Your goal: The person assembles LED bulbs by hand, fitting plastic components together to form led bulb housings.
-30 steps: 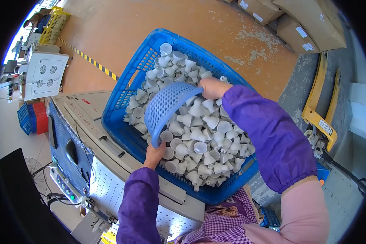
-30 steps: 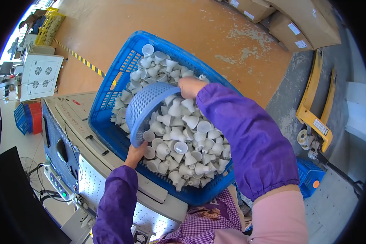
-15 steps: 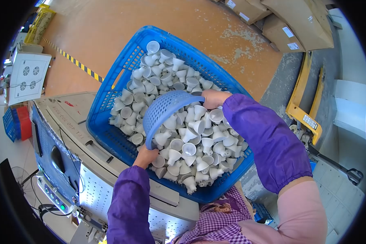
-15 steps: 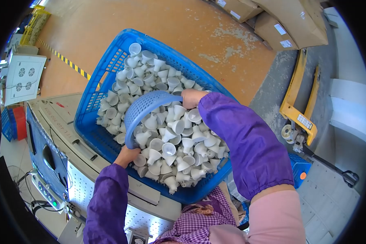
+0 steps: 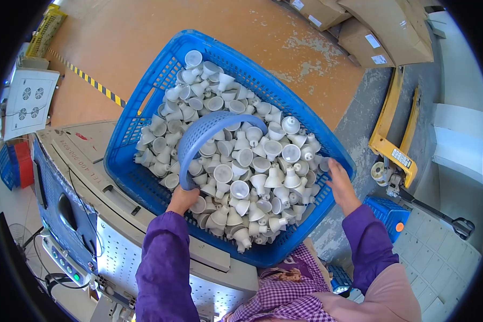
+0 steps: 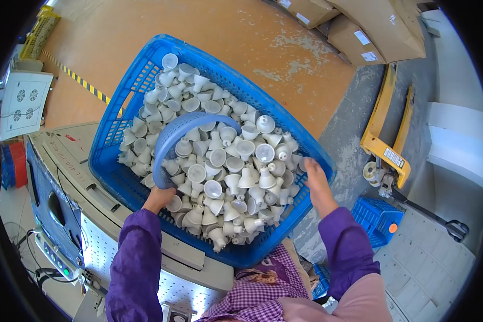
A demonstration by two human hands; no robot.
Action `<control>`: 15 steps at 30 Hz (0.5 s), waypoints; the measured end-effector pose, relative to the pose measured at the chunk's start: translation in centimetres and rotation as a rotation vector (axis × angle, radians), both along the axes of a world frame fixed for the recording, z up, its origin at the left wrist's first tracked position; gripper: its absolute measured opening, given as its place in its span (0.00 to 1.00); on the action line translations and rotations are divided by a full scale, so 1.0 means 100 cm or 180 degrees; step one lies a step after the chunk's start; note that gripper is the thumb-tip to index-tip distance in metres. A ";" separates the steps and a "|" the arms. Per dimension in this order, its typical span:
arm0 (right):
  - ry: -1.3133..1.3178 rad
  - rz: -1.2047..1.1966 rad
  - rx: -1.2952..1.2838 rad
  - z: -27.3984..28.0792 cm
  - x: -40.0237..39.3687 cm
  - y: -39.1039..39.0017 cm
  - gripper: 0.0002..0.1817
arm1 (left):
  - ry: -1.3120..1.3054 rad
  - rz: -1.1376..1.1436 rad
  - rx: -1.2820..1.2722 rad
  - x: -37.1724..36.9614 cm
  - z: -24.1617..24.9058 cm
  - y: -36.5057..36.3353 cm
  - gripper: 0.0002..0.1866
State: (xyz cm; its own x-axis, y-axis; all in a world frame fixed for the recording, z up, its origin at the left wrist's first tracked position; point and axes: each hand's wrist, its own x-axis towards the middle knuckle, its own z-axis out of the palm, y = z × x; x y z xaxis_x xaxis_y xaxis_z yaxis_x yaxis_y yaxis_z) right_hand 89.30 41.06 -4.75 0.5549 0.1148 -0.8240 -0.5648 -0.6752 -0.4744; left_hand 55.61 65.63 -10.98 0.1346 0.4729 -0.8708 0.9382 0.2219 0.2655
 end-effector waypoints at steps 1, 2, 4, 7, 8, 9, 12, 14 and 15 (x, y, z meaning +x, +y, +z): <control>0.0547 -0.0146 0.0261 -0.012 0.006 -0.003 0.40 | 0.0025 0.0005 -0.0004 -0.003 -0.003 -0.001 0.17; 0.0573 -0.0148 0.0260 -0.022 0.011 -0.004 0.40 | -0.0072 -0.0017 0.0042 -0.006 -0.009 -0.003 0.17; 0.0910 -0.0011 0.0432 -0.028 0.015 0.015 0.37 | -0.0134 -0.0023 0.0098 -0.008 -0.009 -0.003 0.17; 0.1178 0.0567 0.0196 -0.060 0.010 0.015 0.36 | -0.0035 -0.0114 0.0128 -0.001 -0.003 -0.001 0.18; 0.1255 0.0711 -0.0065 -0.064 0.009 0.014 0.35 | -0.0013 -0.0093 0.0097 -0.005 -0.007 -0.003 0.18; 0.1363 0.0777 -0.0010 -0.066 0.009 0.014 0.34 | -0.0115 0.0018 -0.0019 -0.010 -0.013 -0.004 0.19; 0.1887 0.0667 0.0428 -0.087 0.005 0.009 0.33 | -0.0232 0.0030 -0.0079 -0.012 -0.032 -0.004 0.19; 0.1921 0.0628 0.0436 -0.059 -0.012 0.047 0.33 | -0.0203 -0.0082 -0.0034 -0.014 -0.031 -0.001 0.19; 0.1937 0.0556 0.0420 -0.041 -0.022 0.063 0.32 | -0.0263 0.0042 -0.0157 -0.012 -0.028 -0.001 0.18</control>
